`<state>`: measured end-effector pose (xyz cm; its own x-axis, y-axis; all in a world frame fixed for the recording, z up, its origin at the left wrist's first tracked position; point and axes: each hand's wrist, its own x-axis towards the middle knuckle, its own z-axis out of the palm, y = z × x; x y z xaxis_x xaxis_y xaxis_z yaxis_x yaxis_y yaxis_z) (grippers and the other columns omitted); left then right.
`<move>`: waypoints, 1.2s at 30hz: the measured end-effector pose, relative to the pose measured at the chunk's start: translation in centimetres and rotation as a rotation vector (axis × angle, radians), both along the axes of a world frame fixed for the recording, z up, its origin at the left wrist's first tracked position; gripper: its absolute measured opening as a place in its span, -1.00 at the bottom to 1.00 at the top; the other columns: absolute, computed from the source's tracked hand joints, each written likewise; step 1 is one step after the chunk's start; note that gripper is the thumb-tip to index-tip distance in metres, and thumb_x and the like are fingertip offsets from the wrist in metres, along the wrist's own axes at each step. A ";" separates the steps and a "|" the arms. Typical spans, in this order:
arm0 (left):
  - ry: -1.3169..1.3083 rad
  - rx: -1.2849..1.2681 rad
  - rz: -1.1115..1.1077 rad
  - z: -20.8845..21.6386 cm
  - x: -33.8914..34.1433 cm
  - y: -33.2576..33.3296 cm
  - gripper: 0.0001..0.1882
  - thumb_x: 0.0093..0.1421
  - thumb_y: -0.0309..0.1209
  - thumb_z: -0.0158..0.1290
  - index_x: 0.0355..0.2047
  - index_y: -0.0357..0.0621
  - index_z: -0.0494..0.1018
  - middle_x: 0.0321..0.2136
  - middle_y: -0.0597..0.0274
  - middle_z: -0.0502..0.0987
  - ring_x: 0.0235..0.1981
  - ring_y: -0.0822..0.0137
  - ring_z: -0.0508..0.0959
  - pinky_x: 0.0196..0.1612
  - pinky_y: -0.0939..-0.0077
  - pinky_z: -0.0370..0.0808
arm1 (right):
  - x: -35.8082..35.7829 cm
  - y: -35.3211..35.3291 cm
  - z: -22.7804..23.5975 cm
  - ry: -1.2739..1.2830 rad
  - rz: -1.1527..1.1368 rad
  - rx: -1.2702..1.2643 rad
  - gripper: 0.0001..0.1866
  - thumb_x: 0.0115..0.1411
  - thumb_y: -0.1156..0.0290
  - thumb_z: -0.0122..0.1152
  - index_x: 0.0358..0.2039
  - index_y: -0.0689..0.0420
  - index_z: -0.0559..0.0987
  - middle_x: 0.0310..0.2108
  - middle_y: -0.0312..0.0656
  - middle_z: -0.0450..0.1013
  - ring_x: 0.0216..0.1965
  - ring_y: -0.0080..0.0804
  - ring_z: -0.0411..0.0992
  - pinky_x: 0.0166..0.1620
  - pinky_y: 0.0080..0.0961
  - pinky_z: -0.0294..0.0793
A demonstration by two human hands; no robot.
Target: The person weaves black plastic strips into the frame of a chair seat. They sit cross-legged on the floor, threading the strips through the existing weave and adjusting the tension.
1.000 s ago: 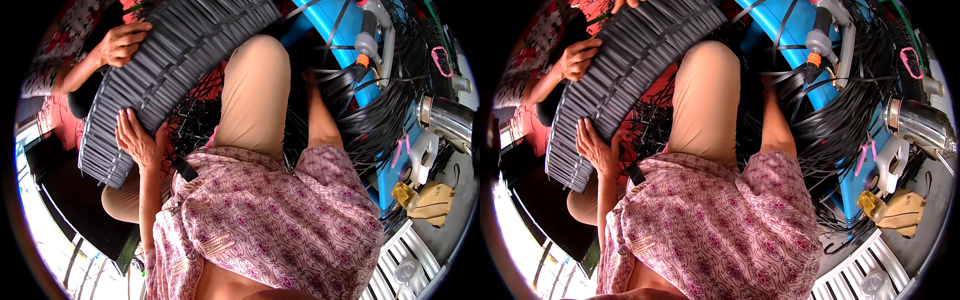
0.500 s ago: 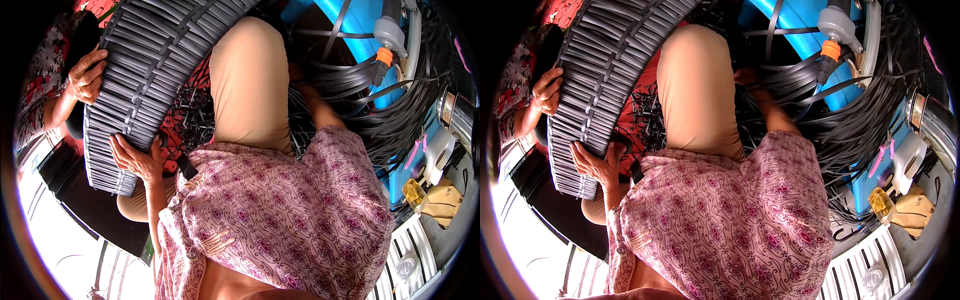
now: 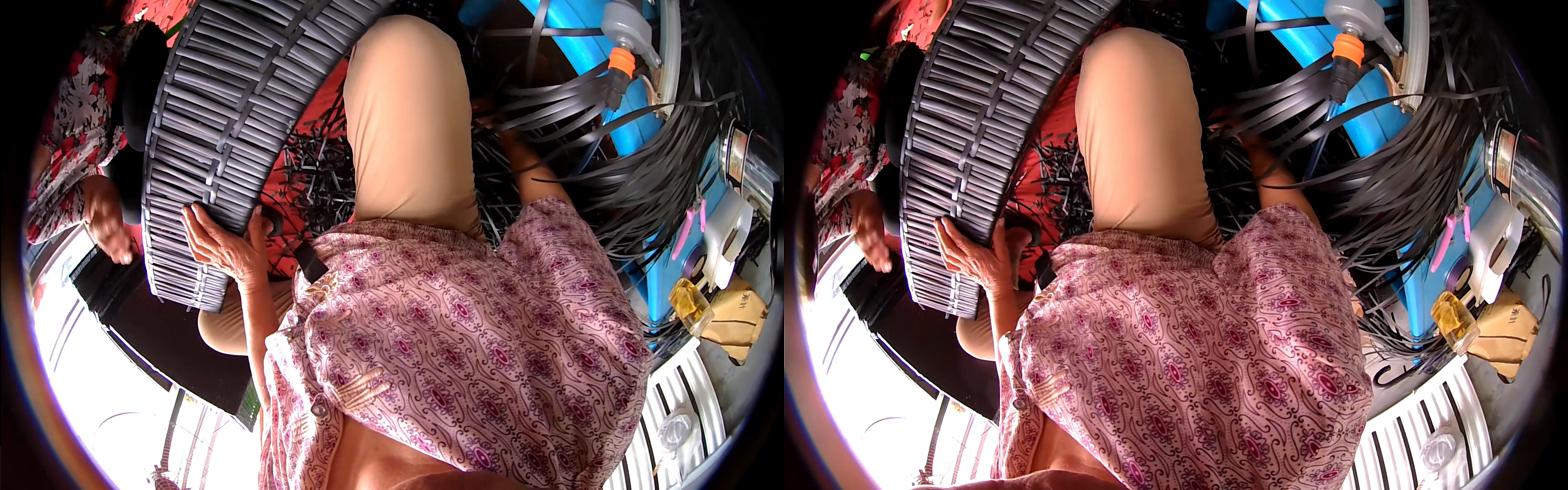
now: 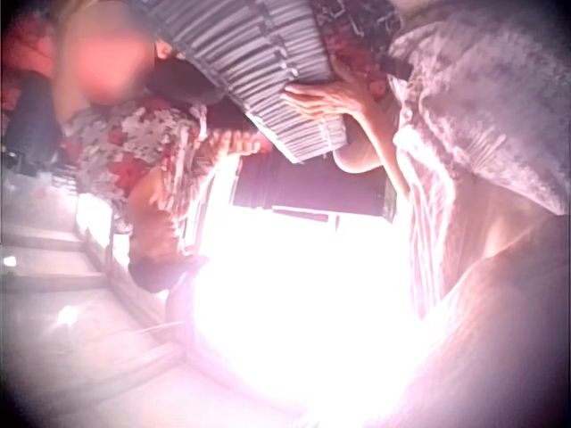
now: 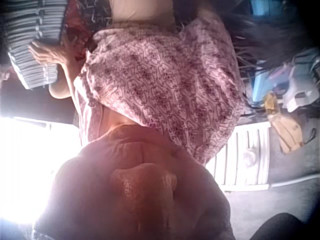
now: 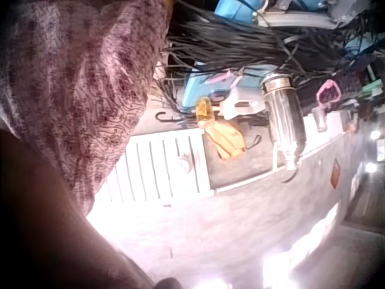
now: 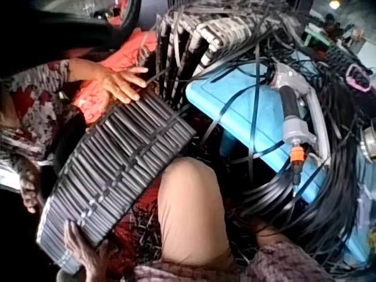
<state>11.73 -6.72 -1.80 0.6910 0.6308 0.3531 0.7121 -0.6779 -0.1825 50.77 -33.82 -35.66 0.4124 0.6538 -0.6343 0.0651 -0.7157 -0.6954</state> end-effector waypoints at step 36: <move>-0.994 -1.960 -0.390 2.3 -0.2 -3.3 -0.46 0.29 -0.20 0.15 0.16 -0.30 0.44 -0.09 0.22 0.53 -0.17 0.39 0.53 -0.08 0.58 0.42 | -17.8 10.1 40.5 0.322 0.220 0.436 -0.77 0.38 0.35 0.13 -0.16 0.28 0.58 -0.54 -0.23 0.51 -0.58 -0.58 0.45 -0.50 -0.69 0.44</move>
